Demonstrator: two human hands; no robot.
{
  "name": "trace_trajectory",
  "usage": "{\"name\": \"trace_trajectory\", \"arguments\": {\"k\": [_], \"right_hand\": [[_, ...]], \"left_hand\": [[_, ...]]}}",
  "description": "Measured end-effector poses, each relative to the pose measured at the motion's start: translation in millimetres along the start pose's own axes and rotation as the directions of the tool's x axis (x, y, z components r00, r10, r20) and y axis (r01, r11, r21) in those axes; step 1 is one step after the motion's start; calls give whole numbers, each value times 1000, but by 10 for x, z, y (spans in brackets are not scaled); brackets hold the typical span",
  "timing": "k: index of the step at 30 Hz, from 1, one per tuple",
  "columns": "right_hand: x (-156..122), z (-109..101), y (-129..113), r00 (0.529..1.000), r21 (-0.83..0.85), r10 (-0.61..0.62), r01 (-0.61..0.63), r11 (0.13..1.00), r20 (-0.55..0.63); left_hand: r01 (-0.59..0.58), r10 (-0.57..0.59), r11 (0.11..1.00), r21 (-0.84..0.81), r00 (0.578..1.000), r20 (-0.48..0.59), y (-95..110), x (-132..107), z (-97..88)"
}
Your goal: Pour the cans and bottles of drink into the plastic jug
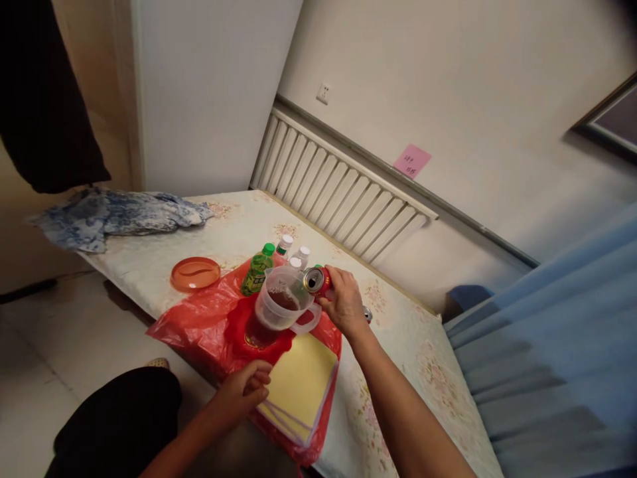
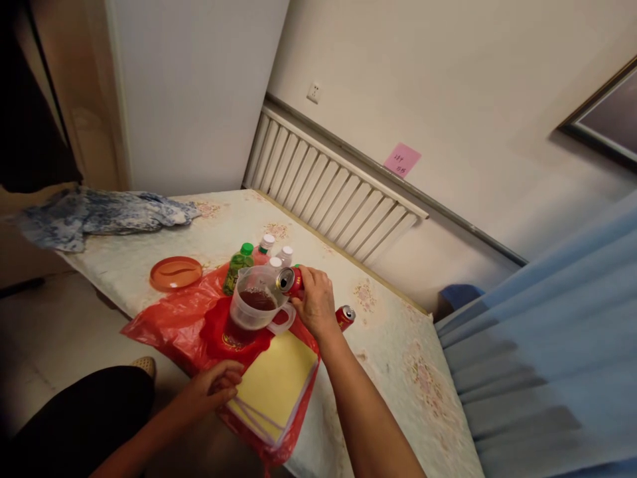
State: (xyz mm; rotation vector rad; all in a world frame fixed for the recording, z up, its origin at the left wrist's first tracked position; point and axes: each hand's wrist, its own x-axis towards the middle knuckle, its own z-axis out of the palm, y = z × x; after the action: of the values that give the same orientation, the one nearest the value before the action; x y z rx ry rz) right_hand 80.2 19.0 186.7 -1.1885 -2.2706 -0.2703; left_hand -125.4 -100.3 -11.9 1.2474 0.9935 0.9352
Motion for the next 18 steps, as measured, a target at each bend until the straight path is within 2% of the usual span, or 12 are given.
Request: {"name": "trace_trajectory", "arguments": {"k": [5,18], "right_hand": [[7,-12,-14,999,-31,-36,36,999,3],[65,-64,-112,997,-81,-64,67,995,40]], "left_hand": [[2,-3,1000,-25,999,-47,-40,3,1],[-17,15,999,-42,999,-39,-142,32,-35]]}}
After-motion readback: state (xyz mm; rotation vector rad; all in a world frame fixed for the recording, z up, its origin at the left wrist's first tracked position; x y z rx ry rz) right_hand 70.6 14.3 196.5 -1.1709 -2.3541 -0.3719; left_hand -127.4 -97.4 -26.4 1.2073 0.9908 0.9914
